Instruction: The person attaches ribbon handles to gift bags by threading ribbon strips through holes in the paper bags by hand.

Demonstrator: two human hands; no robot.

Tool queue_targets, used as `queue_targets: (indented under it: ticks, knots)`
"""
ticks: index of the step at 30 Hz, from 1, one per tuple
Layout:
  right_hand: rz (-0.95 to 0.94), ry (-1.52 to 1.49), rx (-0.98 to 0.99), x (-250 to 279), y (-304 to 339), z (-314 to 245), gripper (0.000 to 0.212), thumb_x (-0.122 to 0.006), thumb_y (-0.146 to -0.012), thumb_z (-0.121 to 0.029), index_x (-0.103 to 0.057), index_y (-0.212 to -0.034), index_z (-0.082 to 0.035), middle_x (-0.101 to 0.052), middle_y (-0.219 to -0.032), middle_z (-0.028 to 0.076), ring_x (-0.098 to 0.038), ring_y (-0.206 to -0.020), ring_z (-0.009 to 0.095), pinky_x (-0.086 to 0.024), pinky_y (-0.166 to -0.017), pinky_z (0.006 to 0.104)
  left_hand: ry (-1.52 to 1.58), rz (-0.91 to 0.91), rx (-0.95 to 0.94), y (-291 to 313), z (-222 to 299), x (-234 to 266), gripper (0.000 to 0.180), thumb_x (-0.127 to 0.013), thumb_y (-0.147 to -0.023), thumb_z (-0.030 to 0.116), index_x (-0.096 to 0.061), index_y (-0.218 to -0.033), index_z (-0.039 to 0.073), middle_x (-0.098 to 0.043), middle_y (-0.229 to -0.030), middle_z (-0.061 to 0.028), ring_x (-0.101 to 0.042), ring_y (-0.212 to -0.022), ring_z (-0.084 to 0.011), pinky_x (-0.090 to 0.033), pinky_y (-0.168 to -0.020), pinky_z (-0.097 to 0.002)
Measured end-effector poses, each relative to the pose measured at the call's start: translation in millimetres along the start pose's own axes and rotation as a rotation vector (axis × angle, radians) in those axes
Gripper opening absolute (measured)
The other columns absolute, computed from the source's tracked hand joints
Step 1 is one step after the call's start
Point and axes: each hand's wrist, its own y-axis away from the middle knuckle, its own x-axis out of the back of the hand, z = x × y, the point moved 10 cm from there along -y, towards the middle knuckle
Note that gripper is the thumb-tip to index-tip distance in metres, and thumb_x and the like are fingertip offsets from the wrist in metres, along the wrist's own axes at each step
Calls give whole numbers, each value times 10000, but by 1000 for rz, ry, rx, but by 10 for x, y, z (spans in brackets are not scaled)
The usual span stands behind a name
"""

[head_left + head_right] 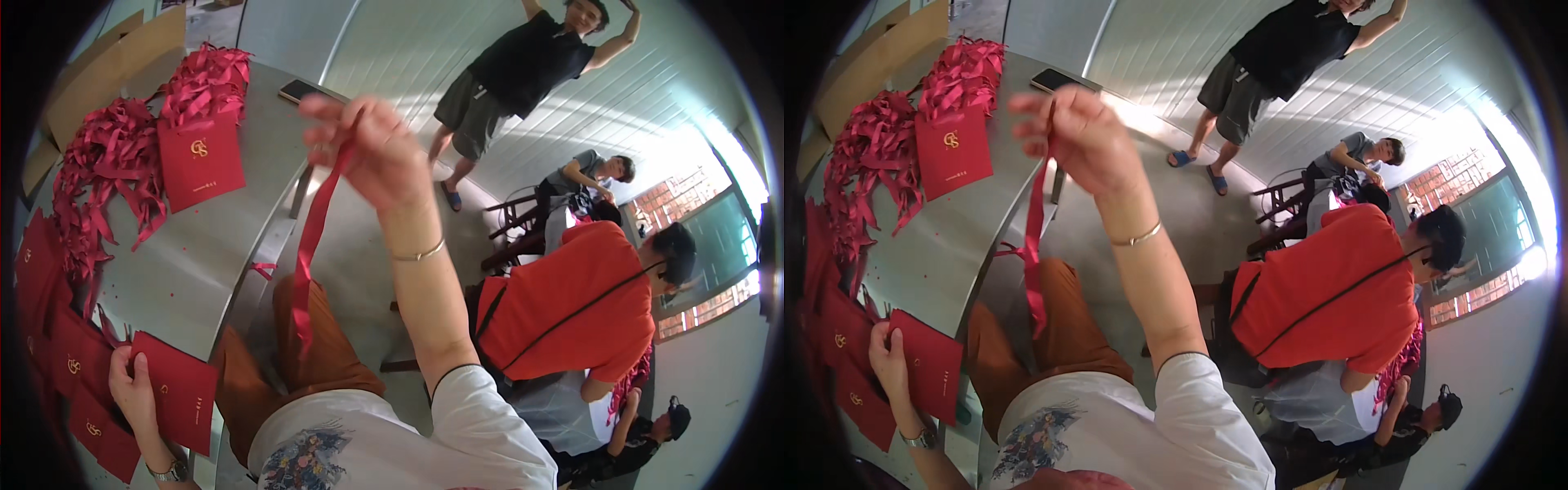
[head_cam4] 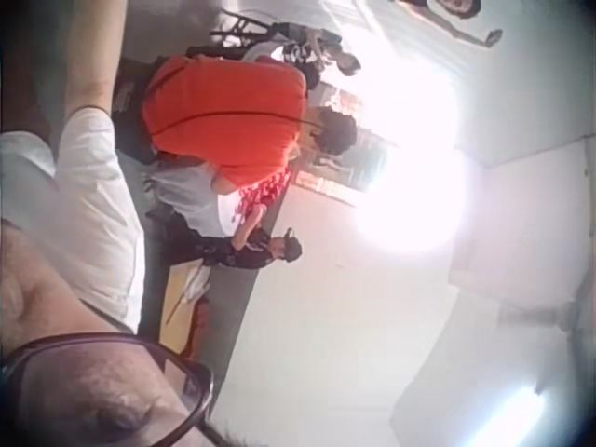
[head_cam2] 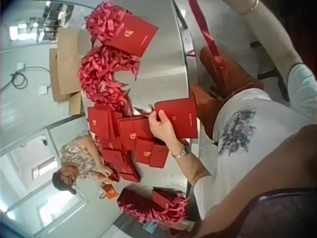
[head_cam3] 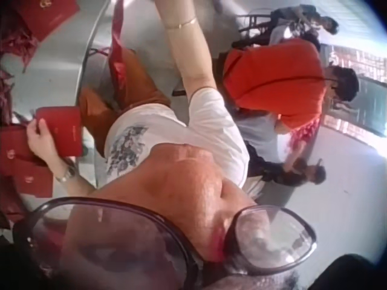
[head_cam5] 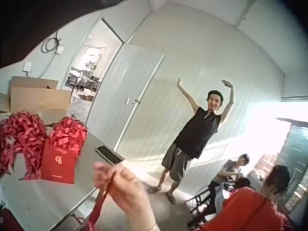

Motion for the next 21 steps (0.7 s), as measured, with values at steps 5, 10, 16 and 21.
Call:
queue_targets:
  ticks: [5, 10, 16, 21]
  knots:
    - [50, 68, -85, -2, 51, 208, 170, -598, -926, -184, -582, -944, -16, -537, -1269, 259, -647, -900, 301, -536, -799, 410, -145, 32, 25, 41, 37, 1, 181, -655, -838, 118, -624, -990, 25, -656, -954, -145, -628, -890, -293, -487, -823, -359]
    - [-214, 298, 74, -684, -392, -566, 122, -600, -929, -117, -621, -1026, -46, -549, -1290, 219, -621, -1089, 262, -543, -842, 348, -49, 30, -12, 22, 346, -35, 180, -660, -809, 84, -613, -963, 4, -645, -874, -160, -624, -798, -321, -490, -729, -367]
    - [-283, 280, 130, -867, -1637, -951, 225, -625, -925, -248, -575, -1109, -129, -556, -1323, 71, -589, -1099, 206, -492, -856, 428, -66, 41, -23, 36, 260, 43, 159, -642, -815, 78, -602, -947, 0, -638, -889, -172, -621, -819, -333, -486, -745, -380]
    - [59, 163, 201, -522, -2456, -805, 160, -590, -943, -249, -581, -1024, -112, -649, -991, 1, -616, -891, 153, -488, -720, 317, -97, 60, -28, 9, 308, 34, 149, -646, -813, 80, -597, -931, 4, -638, -873, -161, -618, -788, -340, -488, -720, -390]
